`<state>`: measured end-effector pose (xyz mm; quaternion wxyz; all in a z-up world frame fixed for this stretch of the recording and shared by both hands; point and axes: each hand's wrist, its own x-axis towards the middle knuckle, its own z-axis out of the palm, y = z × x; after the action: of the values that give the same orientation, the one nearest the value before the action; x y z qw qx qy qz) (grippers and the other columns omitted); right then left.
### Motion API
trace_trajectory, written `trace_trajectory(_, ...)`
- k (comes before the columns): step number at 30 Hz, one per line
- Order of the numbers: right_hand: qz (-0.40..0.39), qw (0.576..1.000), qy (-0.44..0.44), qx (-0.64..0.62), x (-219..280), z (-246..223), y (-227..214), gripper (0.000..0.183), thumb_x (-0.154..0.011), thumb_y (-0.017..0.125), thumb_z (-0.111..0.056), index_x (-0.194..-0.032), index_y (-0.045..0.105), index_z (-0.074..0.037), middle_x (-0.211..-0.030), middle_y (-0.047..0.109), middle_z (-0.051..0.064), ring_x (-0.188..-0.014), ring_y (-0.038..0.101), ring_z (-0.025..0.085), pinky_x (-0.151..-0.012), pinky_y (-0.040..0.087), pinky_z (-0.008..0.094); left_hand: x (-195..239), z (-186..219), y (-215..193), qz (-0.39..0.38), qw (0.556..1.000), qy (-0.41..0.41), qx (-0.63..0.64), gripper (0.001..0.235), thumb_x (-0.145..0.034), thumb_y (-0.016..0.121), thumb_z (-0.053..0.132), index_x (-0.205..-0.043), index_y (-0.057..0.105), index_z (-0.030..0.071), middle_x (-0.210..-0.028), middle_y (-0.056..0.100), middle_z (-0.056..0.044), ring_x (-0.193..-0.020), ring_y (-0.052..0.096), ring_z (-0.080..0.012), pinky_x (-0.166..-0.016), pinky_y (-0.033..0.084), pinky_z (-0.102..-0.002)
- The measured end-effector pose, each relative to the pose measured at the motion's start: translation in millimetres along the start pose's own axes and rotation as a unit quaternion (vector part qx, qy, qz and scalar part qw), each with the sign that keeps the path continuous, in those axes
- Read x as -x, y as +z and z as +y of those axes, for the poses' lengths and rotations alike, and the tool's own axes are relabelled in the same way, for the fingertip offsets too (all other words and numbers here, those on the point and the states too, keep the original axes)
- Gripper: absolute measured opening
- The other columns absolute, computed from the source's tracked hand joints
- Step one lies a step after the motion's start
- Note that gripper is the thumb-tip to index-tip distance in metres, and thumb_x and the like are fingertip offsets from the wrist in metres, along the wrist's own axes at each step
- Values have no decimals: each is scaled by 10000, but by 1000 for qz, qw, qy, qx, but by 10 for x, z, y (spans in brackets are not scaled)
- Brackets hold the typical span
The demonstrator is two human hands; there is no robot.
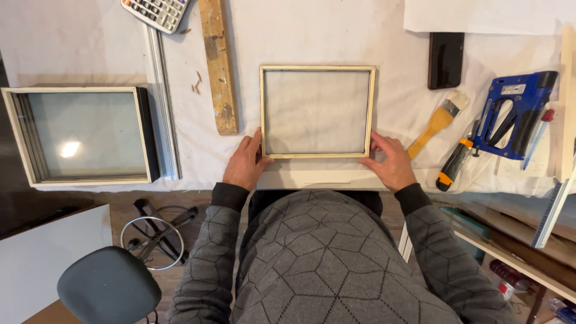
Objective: The person is assembling a picture frame, which involves cleaning the glass and measuring/cutting white plastic spacers to fit the frame dimensions.
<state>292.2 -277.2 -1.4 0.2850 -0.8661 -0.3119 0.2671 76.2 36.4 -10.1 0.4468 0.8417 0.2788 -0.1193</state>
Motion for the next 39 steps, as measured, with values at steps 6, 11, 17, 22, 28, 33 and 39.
trace_trajectory(6, 10, 999, -3, 51, -8, -69, 4, 730, -786, 844, -261, -1441, 590, -62, -974, 630, 59, -1001, 560, 279, -899, 471, 415, -6, -41, 44, 4, 1000, -13, -10, 827, -864, 788, 228, -1553, 355, 75, -1101, 591, -139, -947, 652, -315, -812, 554, -426)
trace_trajectory(11, 16, 998, -13, 63, -13, -88, 9, 710, -792, 847, -262, -1423, 605, -44, -954, 636, 67, -981, 560, 282, -884, 471, 417, -9, -55, 63, 18, 1000, -6, 4, 832, -865, 780, 215, -1564, 352, 77, -1062, 588, -133, -918, 641, -314, -793, 552, -429)
trace_trajectory(17, 33, 996, -33, 73, 4, -25, 66, 693, -823, 839, -244, -1438, 601, -31, -933, 618, 68, -957, 547, 278, -875, 470, 408, 2, -87, 121, 45, 999, 4, 1, 806, -866, 777, 209, -1552, 371, 88, -1062, 583, -126, -913, 638, -322, -773, 547, -437)
trace_trajectory(22, 33, 996, -11, 77, -7, -84, 70, 695, -827, 842, -269, -1442, 602, -52, -912, 602, 57, -954, 546, 265, -861, 474, 394, -8, -58, 131, 39, 999, -16, -3, 791, -876, 764, 201, -1557, 374, 102, -1050, 582, -118, -884, 650, -308, -750, 552, -434)
trace_trajectory(28, 15, 995, 2, 96, -36, -138, 45, 722, -832, 837, -277, -1471, 584, -57, -885, 596, 54, -938, 540, 259, -850, 473, 400, -4, -45, 140, 44, 999, -24, -2, 774, -881, 761, 193, -1552, 384, 109, -1054, 587, -114, -890, 657, -304, -750, 551, -435)
trace_trajectory(33, -43, 993, -11, 110, -260, -210, -231, 686, -813, 875, -290, -1378, 608, -8, -864, 637, 83, -845, 593, 250, -764, 503, 398, 5, -95, 178, 68, 997, 16, -15, 813, -863, 784, 182, -1552, 368, 61, -1093, 584, -142, -905, 641, -334, -737, 549, -431)
trace_trajectory(39, 129, 988, -62, 54, -1136, -275, -624, 284, -950, 831, -129, -1202, 733, -41, -944, 684, 93, -808, 666, 214, -733, 538, 334, 206, 28, 114, 108, 992, -59, 28, 764, -848, 820, 237, -1469, 434, 15, -959, 589, -127, -728, 600, -289, -653, 530, -425)
